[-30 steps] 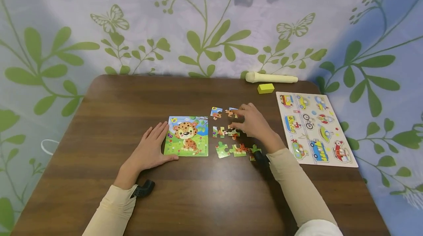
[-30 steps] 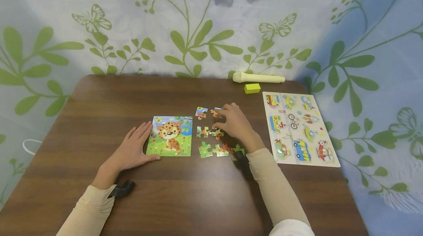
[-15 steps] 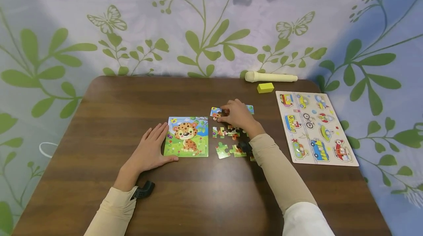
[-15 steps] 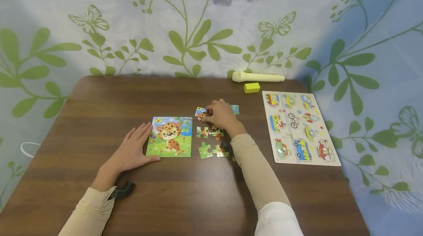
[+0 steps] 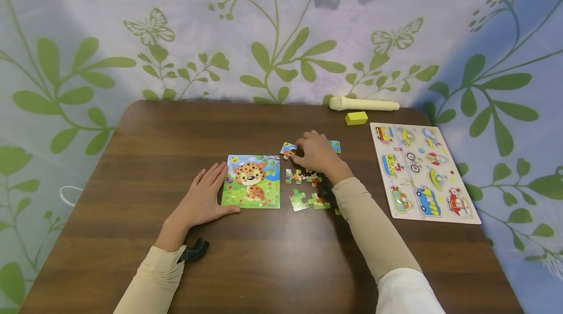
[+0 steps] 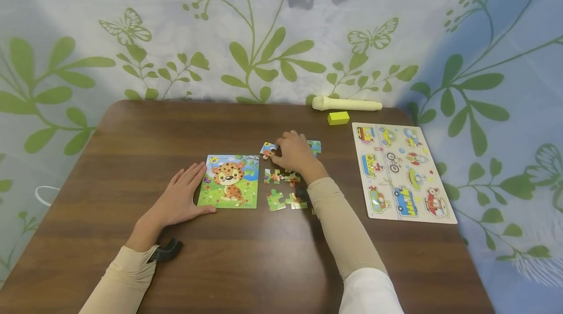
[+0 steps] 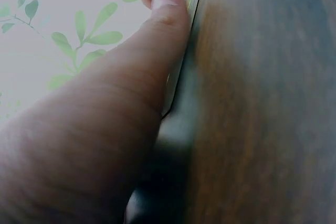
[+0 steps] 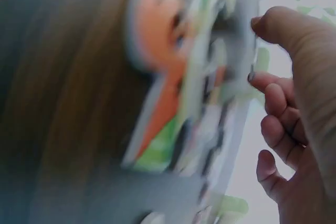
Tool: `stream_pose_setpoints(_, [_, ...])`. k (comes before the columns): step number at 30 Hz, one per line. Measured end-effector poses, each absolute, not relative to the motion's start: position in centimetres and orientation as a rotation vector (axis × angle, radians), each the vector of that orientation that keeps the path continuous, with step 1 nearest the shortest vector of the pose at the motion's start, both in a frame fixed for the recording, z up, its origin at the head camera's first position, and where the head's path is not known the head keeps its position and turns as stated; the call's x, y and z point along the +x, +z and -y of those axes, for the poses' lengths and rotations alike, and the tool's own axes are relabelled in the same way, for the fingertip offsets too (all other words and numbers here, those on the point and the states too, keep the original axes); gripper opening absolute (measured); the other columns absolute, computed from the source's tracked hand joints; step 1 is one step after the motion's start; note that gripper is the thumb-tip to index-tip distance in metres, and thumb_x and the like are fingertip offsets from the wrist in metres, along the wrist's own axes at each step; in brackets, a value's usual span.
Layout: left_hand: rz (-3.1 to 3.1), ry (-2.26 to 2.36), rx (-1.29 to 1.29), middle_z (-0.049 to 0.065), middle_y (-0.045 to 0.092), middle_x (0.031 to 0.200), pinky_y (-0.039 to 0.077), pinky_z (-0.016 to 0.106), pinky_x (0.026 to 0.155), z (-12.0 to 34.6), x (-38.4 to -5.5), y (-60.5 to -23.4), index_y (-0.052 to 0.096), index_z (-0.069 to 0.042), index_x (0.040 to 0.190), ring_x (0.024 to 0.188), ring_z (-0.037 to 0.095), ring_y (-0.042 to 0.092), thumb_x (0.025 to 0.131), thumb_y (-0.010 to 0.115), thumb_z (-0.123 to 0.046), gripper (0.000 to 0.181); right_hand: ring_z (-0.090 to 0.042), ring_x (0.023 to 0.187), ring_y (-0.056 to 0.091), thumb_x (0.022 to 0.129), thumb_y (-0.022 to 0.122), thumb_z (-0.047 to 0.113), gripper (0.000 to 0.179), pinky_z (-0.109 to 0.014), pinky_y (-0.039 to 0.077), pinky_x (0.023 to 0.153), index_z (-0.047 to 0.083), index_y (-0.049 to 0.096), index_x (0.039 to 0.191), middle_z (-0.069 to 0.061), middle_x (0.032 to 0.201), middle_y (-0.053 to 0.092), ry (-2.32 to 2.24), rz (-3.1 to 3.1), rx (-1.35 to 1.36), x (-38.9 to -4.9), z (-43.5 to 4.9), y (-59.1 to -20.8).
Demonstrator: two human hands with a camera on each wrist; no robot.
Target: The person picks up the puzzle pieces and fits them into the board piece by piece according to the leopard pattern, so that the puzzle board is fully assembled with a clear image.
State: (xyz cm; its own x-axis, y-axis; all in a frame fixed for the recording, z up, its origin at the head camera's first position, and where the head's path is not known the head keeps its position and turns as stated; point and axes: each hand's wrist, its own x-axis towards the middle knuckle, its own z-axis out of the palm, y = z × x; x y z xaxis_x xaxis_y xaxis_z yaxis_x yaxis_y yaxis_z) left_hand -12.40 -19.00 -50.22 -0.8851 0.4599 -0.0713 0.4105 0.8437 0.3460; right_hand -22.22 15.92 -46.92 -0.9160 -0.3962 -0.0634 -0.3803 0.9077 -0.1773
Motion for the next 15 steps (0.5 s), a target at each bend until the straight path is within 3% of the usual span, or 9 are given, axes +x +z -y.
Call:
stream_pose_setpoints(8, [-2.881, 0.531, 0.603, 0.011, 0.013, 0.173, 0.012, 0.060, 0.127, 18.8, -12.6, -50.4, 0.009, -0.010, 0.166, 0.160, 0.033, 0.015, 0.091, 0.057, -0.073, 0.109, -0.019, 0.091, 0.047, 0.094, 0.068, 0.049, 0.041, -0.037, 0.040, 0.078, 0.018, 0.075, 0.119, 0.001, 0.099, 0.061, -0.354, -2.942, -0.925, -20.7, -10.1, -45.9])
stream_pose_setpoints(11, [-2.890, 0.522, 0.605, 0.011, 0.013, 0.173, 0.012, 0.060, 0.126, 18.5, -13.0, -50.5, 0.006, -0.011, 0.166, 0.160, 0.034, 0.014, 0.091, 0.055, -0.074, 0.109, -0.018, 0.093, 0.049, 0.094, 0.066, 0.050, 0.040, -0.037, 0.044, 0.080, 0.020, 0.075, 0.119, 0.003, 0.102, 0.063, -0.281, -2.930, -1.005, -20.5, -7.4, -46.0])
stream_pose_setpoints(15, [-2.903, 0.500, 0.625, 0.012, 0.017, 0.172, 0.012, 0.061, 0.126, 18.2, -12.9, -50.8, 0.009, -0.010, 0.166, 0.159, 0.034, 0.015, 0.090, 0.057, -0.074, 0.110, -0.020, 0.105, 0.054, 0.096, 0.064, 0.051, 0.045, -0.046, 0.050, 0.096, 0.018, 0.073, 0.125, 0.001, 0.114, 0.066, -0.189, -2.894, -1.029, -20.5, -4.9, -46.4])
